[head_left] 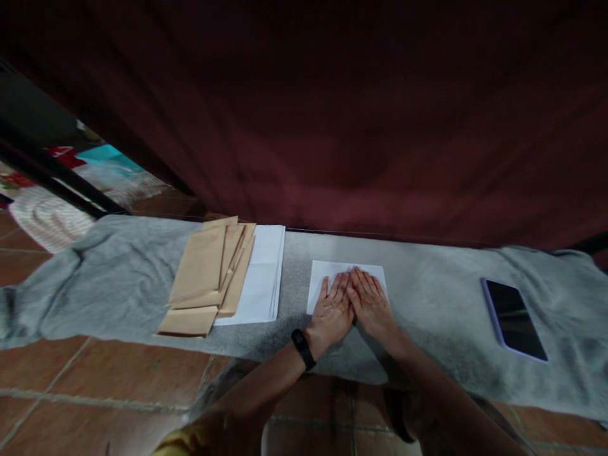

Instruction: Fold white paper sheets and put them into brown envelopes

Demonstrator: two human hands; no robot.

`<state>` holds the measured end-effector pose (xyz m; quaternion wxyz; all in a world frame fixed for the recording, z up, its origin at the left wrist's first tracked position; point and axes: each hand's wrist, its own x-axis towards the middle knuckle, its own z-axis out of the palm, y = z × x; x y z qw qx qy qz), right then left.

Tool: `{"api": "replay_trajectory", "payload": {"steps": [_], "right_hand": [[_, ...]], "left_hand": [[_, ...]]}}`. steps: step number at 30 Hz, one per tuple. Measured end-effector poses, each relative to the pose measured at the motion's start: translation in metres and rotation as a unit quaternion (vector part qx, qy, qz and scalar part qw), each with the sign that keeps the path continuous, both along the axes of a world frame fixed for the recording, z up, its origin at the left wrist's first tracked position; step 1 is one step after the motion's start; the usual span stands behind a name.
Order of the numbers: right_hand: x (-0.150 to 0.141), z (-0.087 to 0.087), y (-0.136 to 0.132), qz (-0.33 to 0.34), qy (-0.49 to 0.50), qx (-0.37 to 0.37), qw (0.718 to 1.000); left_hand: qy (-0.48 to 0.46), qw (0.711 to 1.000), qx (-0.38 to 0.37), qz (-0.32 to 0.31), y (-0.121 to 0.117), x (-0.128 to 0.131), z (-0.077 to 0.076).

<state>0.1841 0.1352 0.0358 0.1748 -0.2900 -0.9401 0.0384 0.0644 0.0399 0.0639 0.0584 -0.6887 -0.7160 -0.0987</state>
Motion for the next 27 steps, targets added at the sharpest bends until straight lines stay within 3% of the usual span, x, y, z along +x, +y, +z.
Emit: {"api": "replay_trajectory", "payload": {"steps": [5, 10, 18, 27], "right_hand": [[0.002, 0.001, -0.001, 0.019, -0.036, 0.042, 0.998], [-0.001, 0.001, -0.002, -0.036, -0.015, 0.038, 0.998], [0.001, 0.003, 0.000, -0.064, 0.016, 0.013, 0.998], [0.015, 0.001, 0.006, -0.094, 0.020, 0.038, 0.995]], "left_hand": [[-0.011, 1.000, 0.016, 0.006, -0.004, -0.005, -0.001], [-0.020, 0.999, 0.004, 0.042, -0.005, -0.015, -0.001], [-0.013, 0.993, -0.001, 0.116, -0.003, -0.040, -0.009], [0.007, 0.985, 0.005, 0.174, -0.006, -0.050, -0.002]]}}
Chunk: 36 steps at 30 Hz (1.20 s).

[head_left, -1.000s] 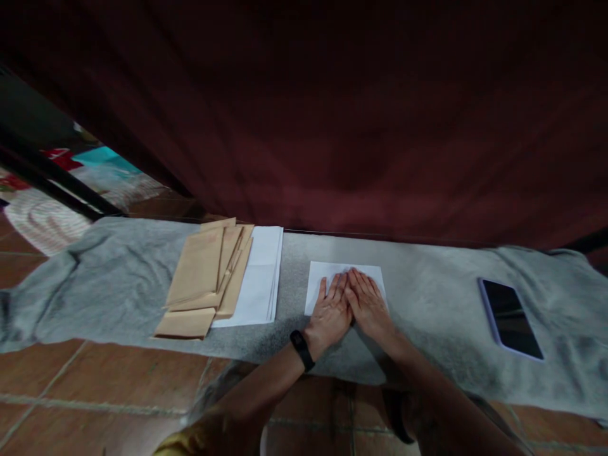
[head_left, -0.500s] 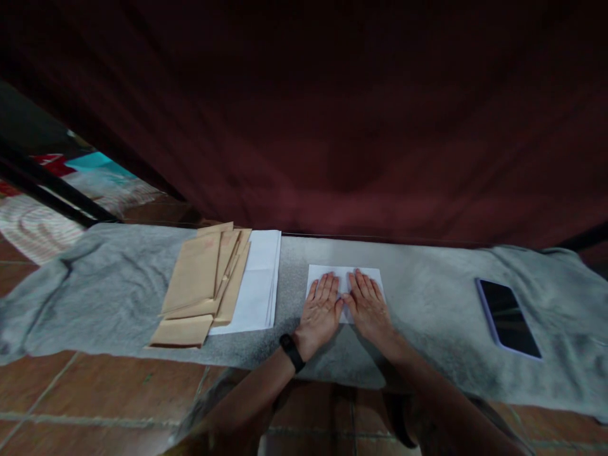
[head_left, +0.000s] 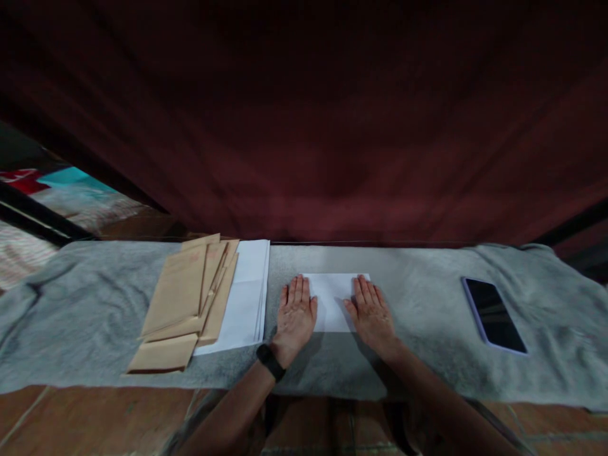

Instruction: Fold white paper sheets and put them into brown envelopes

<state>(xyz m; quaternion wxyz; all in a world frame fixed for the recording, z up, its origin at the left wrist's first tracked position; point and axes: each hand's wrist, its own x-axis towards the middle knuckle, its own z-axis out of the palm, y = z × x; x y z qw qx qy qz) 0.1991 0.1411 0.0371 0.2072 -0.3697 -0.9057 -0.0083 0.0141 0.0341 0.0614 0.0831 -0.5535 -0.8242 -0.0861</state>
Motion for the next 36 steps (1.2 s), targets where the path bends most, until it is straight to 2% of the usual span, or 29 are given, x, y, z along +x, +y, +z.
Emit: {"api": "replay_trajectory", "payload": {"steps": [3, 5, 9, 12, 14, 17, 23, 36], "right_hand": [[0.002, 0.000, 0.001, -0.004, 0.009, 0.002, 1.000], [0.001, 0.000, 0.002, -0.006, 0.016, -0.001, 1.000], [-0.007, 0.002, 0.000, 0.005, 0.030, -0.018, 0.999], [-0.013, 0.005, -0.006, 0.053, 0.024, -0.028, 0.998], [-0.015, 0.007, -0.010, 0.085, 0.020, -0.025, 0.996], [-0.012, 0.007, -0.012, 0.098, 0.016, -0.017, 0.995], [0.002, 0.007, -0.007, 0.068, 0.006, -0.010, 0.998], [0.025, 0.002, 0.000, 0.013, -0.011, -0.021, 1.000]], "left_hand": [[0.004, 0.999, 0.028, 0.017, 0.004, 0.002, 0.000], [0.000, 0.999, 0.047, 0.008, 0.009, 0.007, 0.000], [-0.017, 0.997, 0.041, -0.059, 0.017, 0.028, 0.001], [-0.023, 0.994, 0.018, -0.108, 0.018, 0.042, 0.000], [-0.022, 0.993, 0.010, -0.118, 0.017, 0.046, -0.001], [-0.016, 0.993, 0.014, -0.117, 0.015, 0.044, -0.004], [-0.002, 0.994, 0.023, -0.108, 0.008, 0.032, -0.008], [0.014, 0.997, 0.021, -0.069, -0.017, 0.016, -0.002]]}}
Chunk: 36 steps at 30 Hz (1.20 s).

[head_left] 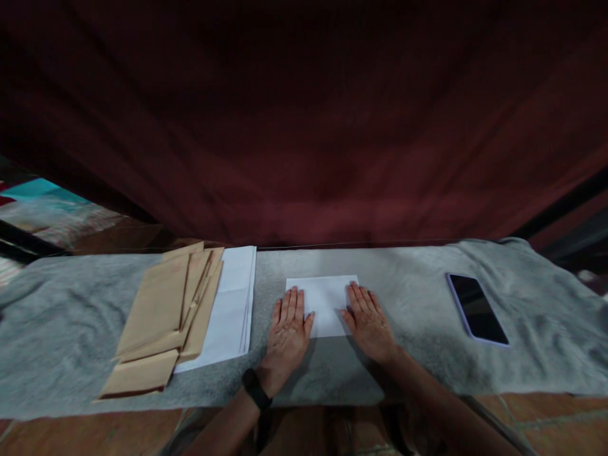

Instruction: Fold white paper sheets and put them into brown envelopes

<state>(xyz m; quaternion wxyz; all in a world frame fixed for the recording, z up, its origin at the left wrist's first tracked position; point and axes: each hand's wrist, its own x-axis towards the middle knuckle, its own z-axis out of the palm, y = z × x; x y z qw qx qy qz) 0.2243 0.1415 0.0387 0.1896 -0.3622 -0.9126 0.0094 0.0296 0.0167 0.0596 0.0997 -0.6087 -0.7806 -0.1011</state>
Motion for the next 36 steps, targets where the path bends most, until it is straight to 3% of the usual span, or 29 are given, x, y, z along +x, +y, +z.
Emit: {"api": "replay_trajectory", "payload": {"steps": [13, 18, 22, 28, 36], "right_hand": [[0.008, 0.005, 0.002, -0.039, 0.017, 0.004, 0.999], [-0.006, 0.018, -0.022, 0.055, 0.036, -0.025, 0.998], [-0.014, 0.017, -0.045, 0.116, 0.037, -0.021, 0.992], [-0.005, 0.006, -0.047, 0.089, 0.030, 0.023, 0.995], [0.009, 0.002, -0.034, 0.039, 0.016, 0.043, 0.998]], "left_hand": [[-0.004, 0.998, 0.027, 0.055, -0.012, -0.011, 0.003], [-0.031, 0.999, 0.031, -0.032, -0.012, 0.018, 0.011], [-0.038, 0.995, 0.016, -0.088, -0.017, 0.038, 0.005], [-0.027, 0.997, 0.018, -0.064, -0.024, 0.033, -0.008], [-0.010, 0.999, 0.037, -0.011, -0.030, 0.020, -0.008]]}}
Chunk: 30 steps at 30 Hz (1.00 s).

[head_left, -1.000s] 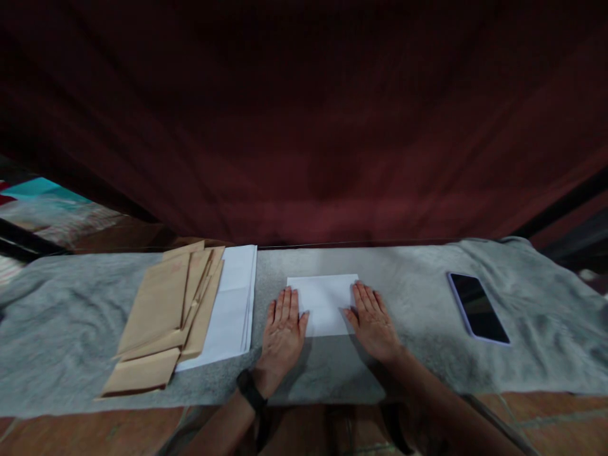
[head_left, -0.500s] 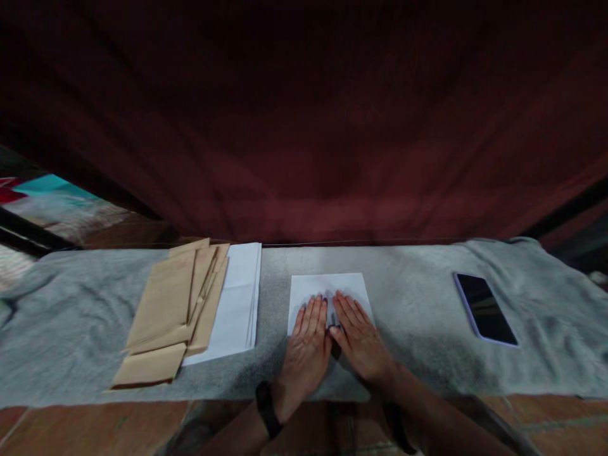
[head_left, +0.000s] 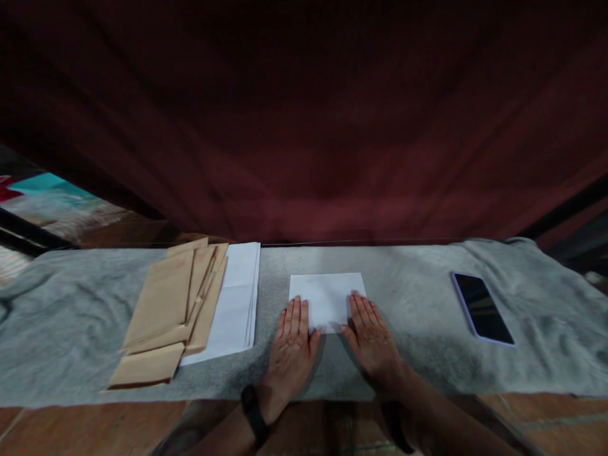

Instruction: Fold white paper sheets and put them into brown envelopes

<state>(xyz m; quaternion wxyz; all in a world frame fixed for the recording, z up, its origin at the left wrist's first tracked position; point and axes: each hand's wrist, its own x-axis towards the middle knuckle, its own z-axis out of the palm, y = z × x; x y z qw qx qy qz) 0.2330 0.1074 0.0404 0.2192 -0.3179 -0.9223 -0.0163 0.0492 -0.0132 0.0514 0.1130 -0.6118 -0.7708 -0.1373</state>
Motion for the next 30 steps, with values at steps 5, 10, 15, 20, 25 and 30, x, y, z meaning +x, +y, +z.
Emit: {"api": "replay_trajectory", "payload": {"steps": [5, 10, 15, 20, 25, 30], "right_hand": [[0.008, -0.003, 0.003, -0.026, 0.000, -0.002, 1.000], [0.010, -0.002, 0.009, -0.058, 0.005, -0.010, 0.998], [-0.007, 0.010, 0.018, -0.045, 0.018, -0.047, 0.998], [-0.035, 0.018, 0.019, 0.005, 0.013, -0.095, 0.995], [-0.054, 0.020, 0.017, 0.018, -0.020, -0.141, 0.990], [-0.063, 0.018, 0.024, 0.009, -0.048, -0.139, 0.989]], "left_hand": [[0.011, 1.000, -0.002, 0.018, -0.005, -0.013, -0.001], [0.017, 0.999, 0.012, 0.044, -0.001, -0.021, 0.003], [-0.013, 1.000, -0.001, 0.017, 0.024, -0.014, 0.013], [-0.037, 0.998, -0.044, -0.038, 0.053, 0.002, 0.011], [-0.024, 0.995, -0.077, -0.062, 0.069, 0.008, 0.005], [-0.024, 0.995, -0.090, -0.041, 0.077, 0.002, 0.005]]}}
